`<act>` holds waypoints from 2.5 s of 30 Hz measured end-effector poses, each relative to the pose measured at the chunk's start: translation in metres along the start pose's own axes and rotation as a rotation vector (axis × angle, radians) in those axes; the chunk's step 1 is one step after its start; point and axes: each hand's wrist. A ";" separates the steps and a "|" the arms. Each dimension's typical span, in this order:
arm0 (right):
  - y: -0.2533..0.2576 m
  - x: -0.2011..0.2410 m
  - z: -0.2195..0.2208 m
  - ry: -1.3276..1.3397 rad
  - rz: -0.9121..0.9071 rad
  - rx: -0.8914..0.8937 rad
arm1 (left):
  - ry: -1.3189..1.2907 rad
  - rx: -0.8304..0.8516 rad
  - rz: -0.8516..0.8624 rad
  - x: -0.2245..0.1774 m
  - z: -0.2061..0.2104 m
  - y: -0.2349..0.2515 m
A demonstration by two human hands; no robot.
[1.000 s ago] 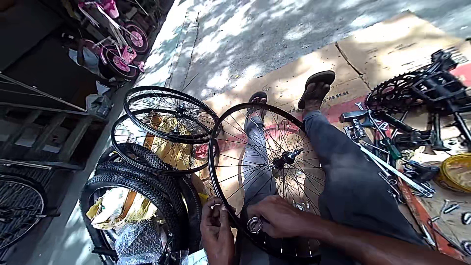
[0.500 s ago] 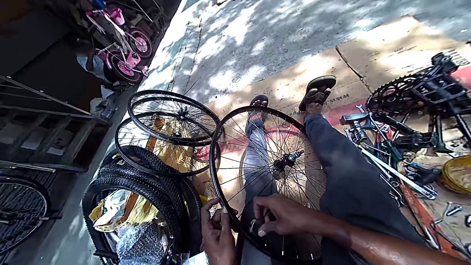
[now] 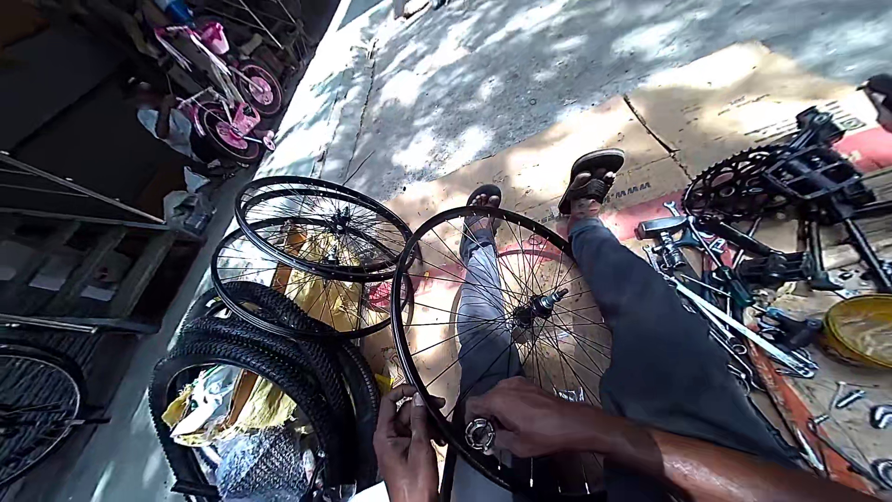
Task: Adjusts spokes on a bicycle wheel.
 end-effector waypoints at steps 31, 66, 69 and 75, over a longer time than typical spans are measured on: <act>-0.001 0.007 -0.010 -0.220 -0.274 -0.147 | 0.514 -0.063 0.064 -0.001 0.025 -0.024; 0.016 0.017 -0.009 0.071 0.104 0.042 | -0.060 -0.157 -0.074 0.019 0.002 0.006; 0.019 0.022 -0.001 -0.074 0.159 0.031 | -0.068 -0.049 -0.331 0.017 -0.004 -0.005; 0.015 0.010 -0.003 0.045 0.128 -0.102 | -0.314 0.166 -0.503 0.009 -0.012 -0.017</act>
Point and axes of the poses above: each hand's wrist, its own y-axis towards the middle knuckle, its own z-axis out of the palm, x = y × z, and after that the axes turned 7 degrees about x, right-handed
